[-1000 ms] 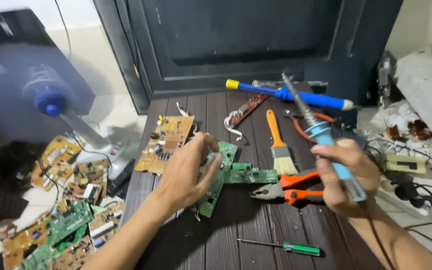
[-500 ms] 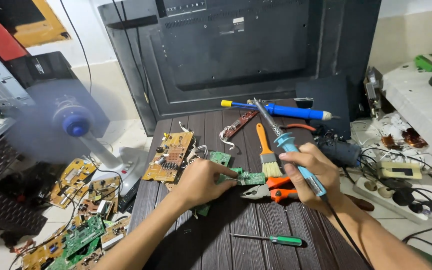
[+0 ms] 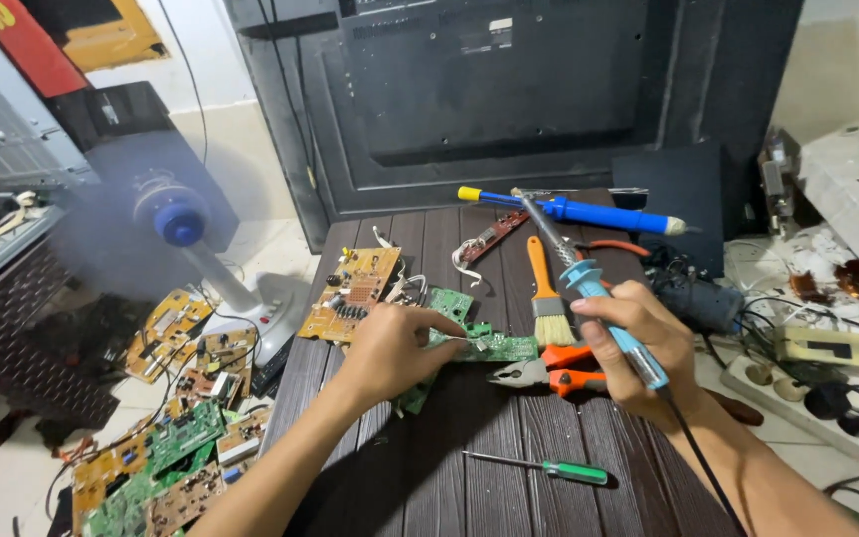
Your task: The person uses a soldering iron to work on a green circuit board held in place by pliers. The workspace is cluttered with various electronic components and tools, including a fan and a brush.
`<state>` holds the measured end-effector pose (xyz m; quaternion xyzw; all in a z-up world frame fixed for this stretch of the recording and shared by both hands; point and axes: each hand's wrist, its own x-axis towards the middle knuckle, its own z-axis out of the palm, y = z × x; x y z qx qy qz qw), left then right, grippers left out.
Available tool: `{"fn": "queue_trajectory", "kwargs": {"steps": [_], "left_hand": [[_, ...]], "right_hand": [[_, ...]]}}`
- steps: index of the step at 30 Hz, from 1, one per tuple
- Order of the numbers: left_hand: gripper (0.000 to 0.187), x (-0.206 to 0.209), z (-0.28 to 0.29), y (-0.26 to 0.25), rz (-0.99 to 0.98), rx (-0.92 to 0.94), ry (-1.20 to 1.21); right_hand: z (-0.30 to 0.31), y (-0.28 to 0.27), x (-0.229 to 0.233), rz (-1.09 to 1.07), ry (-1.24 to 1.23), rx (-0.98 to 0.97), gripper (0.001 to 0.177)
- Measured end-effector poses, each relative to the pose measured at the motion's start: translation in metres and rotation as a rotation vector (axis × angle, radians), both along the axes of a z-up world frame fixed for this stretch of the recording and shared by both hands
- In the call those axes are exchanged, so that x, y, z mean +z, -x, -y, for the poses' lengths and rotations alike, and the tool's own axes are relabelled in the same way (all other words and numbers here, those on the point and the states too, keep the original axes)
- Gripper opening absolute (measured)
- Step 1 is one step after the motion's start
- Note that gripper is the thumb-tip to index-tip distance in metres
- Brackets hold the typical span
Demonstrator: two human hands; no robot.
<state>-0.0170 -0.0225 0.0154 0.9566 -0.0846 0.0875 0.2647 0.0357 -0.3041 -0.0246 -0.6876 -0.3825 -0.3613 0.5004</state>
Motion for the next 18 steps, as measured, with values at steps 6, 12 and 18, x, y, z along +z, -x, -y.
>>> {"fn": "queue_trajectory", "kwargs": {"steps": [6,12,18], "left_hand": [[0.017,-0.011,-0.004,0.032,-0.054,0.041,-0.031],[0.017,-0.017,-0.001,0.012,-0.042,0.131,-0.032],[0.020,-0.014,0.004,-0.019,-0.117,0.074,-0.055]], "right_hand": [[0.006,-0.001,-0.002,-0.048,0.036,0.027,0.016],[0.004,0.006,0.004,-0.079,0.122,0.081,0.022],[0.002,0.006,0.002,-0.140,0.066,0.101,0.024]]}}
